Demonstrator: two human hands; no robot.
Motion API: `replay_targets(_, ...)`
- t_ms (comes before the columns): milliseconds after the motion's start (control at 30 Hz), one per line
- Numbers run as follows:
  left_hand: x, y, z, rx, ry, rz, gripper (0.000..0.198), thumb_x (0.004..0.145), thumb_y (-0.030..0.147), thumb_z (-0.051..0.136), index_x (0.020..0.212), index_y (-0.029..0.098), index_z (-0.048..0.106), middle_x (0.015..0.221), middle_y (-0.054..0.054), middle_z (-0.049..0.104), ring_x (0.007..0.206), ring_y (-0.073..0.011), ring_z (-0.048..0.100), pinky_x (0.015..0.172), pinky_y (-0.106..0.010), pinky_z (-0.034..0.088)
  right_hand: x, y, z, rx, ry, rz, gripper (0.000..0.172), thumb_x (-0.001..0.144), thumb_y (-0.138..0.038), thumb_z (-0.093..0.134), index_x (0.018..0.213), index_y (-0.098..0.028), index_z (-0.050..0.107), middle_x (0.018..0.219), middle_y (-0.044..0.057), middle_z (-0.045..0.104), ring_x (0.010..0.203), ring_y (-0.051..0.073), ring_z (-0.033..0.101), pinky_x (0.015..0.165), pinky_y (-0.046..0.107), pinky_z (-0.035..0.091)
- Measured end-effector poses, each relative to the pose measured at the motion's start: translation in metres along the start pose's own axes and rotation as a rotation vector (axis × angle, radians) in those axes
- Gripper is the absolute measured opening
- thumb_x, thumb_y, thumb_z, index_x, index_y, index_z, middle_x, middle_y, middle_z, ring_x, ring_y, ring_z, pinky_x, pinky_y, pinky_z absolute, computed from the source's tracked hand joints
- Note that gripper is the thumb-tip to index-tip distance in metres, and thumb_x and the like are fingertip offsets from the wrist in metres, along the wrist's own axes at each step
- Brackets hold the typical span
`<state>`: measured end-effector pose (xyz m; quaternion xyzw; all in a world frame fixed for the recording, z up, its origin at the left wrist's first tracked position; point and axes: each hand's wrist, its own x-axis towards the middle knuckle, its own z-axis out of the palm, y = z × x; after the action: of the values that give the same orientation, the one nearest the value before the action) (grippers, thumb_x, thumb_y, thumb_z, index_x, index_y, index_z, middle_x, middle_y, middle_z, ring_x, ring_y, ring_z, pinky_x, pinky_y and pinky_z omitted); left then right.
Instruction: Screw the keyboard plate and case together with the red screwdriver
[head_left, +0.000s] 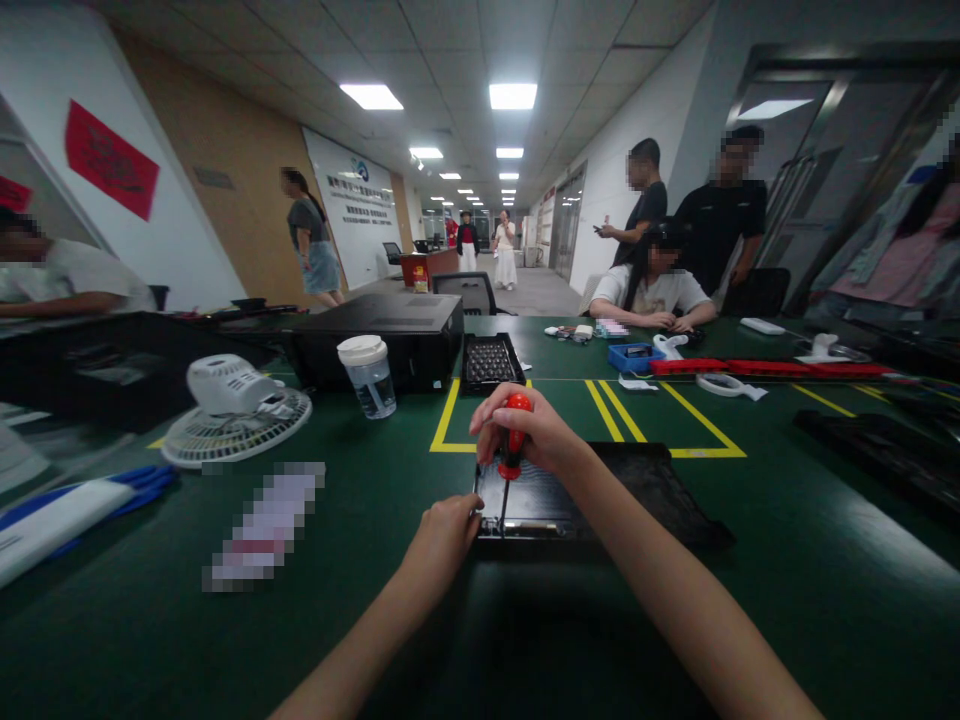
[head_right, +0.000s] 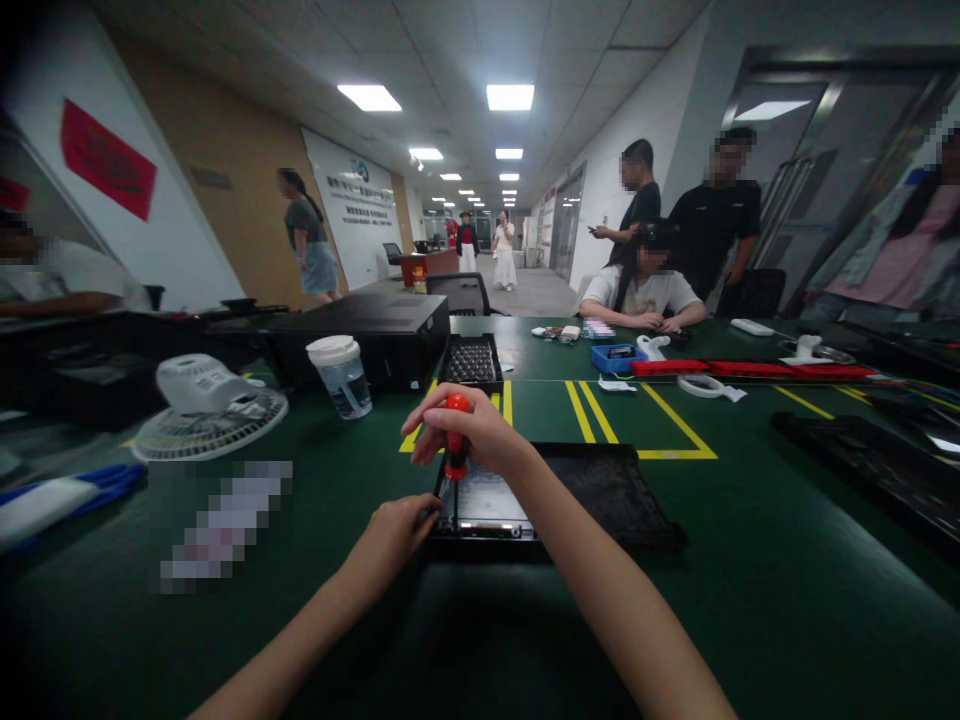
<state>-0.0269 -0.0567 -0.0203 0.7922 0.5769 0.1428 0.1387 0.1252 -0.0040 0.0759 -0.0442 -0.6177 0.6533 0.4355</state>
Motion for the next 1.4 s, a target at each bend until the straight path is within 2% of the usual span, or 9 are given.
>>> replay_targets(133, 0.002, -0.001, 0.0, 0.013, -0.012, -0.013, 0.026, 0.083, 0.021, 0.042, 0.1, 0.02, 0.062, 0.097, -0.006, 0.066, 0.089, -0.0163, 0.061, 0.078, -0.024, 0.042, 0.003, 0.006, -0.003, 0.037, 0.018, -0.05, 0.015, 0.077, -0.021, 0.058, 0.068, -0.016, 0.047, 0.058, -0.004, 0.057, 0.035, 0.006, 0.048, 0.034, 0.016, 0.038)
replay_targets(300, 0.002, 0.001, -0.001, 0.014, -0.022, -0.019, 0.026, 0.083, 0.021, 0.042, 0.1, 0.02, 0.061, 0.097, -0.006, 0.066, 0.09, -0.0159, 0.061, 0.078, -0.024, 0.042, 0.005, 0.006, -0.002, 0.146, -0.028, -0.045, 0.021, 0.079, -0.031, 0.053, 0.065, -0.016, 0.048, 0.05, -0.006, 0.045, 0.035, 0.005, 0.04, 0.034, 0.017, 0.032)
replay_targets(433, 0.001, 0.001, -0.001, 0.006, -0.012, -0.008, 0.026, 0.083, 0.022, 0.041, 0.1, 0.02, 0.061, 0.098, -0.006, 0.066, 0.09, -0.0159, 0.061, 0.079, -0.024, 0.043, 0.002, 0.003, -0.002, 0.216, -0.052, -0.025, 0.034, 0.083, -0.036, 0.032, 0.066, -0.015, 0.051, 0.053, -0.001, 0.046, 0.038, 0.009, 0.043, 0.038, 0.022, 0.035)
replay_targets(600, 0.001, 0.001, -0.001, 0.005, -0.004, 0.0, 0.026, 0.083, 0.021, 0.042, 0.1, 0.019, 0.061, 0.098, -0.006, 0.066, 0.09, -0.0159, 0.061, 0.079, -0.024, 0.042, 0.0, -0.001, -0.003, 0.215, -0.038, 0.014, 0.03, 0.083, -0.031, 0.027, 0.072, -0.015, 0.05, 0.054, 0.0, 0.047, 0.04, 0.011, 0.044, 0.04, 0.024, 0.035)
replay_targets(1400, 0.003, 0.003, 0.003, 0.019, -0.01, -0.025, 0.025, 0.083, 0.021, 0.042, 0.099, 0.021, 0.061, 0.098, -0.005, 0.066, 0.089, -0.0155, 0.061, 0.077, -0.023, 0.041, -0.003, -0.005, 0.002, 0.118, -0.139, 0.074, 0.018, 0.082, -0.033, 0.04, 0.081, -0.016, 0.046, 0.068, 0.002, 0.056, 0.053, 0.014, 0.054, 0.051, 0.028, 0.04)
